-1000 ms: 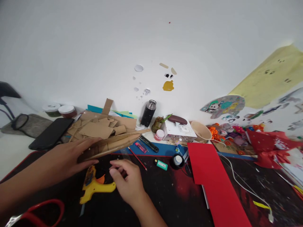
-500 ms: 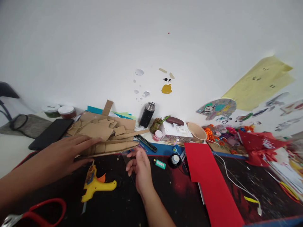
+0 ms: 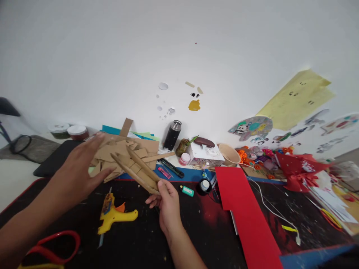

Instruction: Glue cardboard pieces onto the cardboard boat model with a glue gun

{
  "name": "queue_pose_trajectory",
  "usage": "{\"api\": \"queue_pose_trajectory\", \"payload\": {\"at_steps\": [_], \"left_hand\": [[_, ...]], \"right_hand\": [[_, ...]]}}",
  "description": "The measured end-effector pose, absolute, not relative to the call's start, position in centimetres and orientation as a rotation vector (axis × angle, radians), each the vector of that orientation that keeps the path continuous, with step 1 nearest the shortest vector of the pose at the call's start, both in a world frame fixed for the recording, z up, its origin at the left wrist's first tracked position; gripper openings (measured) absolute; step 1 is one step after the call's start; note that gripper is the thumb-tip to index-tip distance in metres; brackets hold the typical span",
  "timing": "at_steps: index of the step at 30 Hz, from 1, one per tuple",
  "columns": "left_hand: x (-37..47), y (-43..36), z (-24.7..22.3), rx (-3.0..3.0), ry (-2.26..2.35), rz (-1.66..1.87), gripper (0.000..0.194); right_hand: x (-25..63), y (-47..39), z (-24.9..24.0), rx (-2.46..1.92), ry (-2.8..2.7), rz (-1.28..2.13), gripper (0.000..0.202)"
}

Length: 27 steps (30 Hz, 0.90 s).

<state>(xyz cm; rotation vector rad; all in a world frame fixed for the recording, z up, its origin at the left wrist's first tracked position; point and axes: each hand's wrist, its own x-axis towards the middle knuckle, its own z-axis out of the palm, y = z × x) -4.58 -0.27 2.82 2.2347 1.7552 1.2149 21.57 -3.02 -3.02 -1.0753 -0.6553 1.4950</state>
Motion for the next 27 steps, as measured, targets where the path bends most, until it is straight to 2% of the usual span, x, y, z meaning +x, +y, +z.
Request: {"api": "queue_pose_trajectory", "payload": {"at_steps": [2, 4, 6, 9, 18, 27], "left_hand": [[-4.1, -0.3, 2.8, 1.902, 1.769, 1.221, 0.092], [-3.5, -0.4, 2.5, 1.649, 1.585, 1.127, 0.097], [-2.8, -0.5, 2.1, 1.535, 1.337, 1.058, 0.094], [-1.7, -0.5, 1.9, 1.456, 1.144, 1.058, 0.076], [-1.8, -0.1, 3.3, 1.336, 1.214, 1.122, 0.065], [-1.7, -0.4, 1.7, 1.518, 1.197, 0.903, 0.053]], "right_hand": [[21.2, -3.1, -2.9, -1.074, -0.606, 1.462, 0.061], [20.9, -3.3, -2.8, -1.066, -0.608, 1.443, 0.060], [20.6, -3.7, -2.8, -1.052, -0.649, 1.427, 0.059], [20.1, -4.4, -2.9, -1.031, -0.781, 1.432, 0.058], [19.4, -5.8, -4.4, -0.947, -1.170, 1.575, 0.052], [19.5, -4.1, -4.2, -0.997, -1.183, 1.497, 0.060]]}}
